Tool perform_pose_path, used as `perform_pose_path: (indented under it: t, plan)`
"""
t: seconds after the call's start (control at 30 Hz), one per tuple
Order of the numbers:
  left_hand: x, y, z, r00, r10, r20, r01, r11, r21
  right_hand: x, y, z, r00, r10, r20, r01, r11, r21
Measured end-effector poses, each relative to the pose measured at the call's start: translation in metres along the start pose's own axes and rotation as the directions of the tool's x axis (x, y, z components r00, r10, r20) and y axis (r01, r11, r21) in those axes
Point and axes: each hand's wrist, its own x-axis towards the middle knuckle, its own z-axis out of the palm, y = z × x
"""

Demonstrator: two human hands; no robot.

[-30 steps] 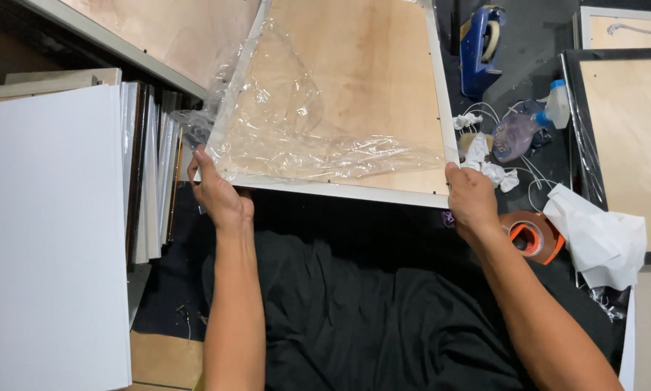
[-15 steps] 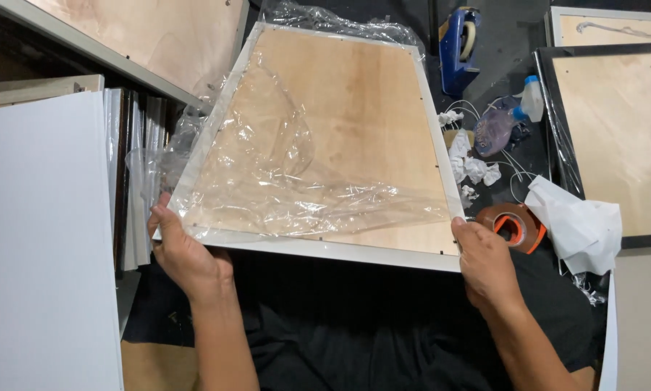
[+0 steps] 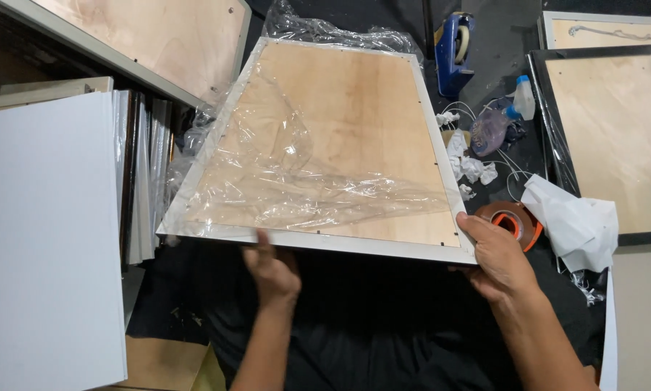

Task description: A person uses a utility knife to cut through protective plastic wrap on a wooden frame and then removes the plastic by hand.

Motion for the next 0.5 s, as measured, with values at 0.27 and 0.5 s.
perform_pose_path:
  t: [0.27,0.5]
  plan:
    - [-0.071,-0.045,0.039,0.919,-0.277,0.281,0.325,0.936,-0.138,-0.016,-0.006,0.01,0.999,0.033,0.014,-0.034,0.999,0.008]
    - [-0.063,0.069,0.084,0.869,-0.423,0.256,0.484,0.833,-0.268,-0.018,-0.045,0.029,0.997,0.067,-0.048,-0.077,0.955,-0.285]
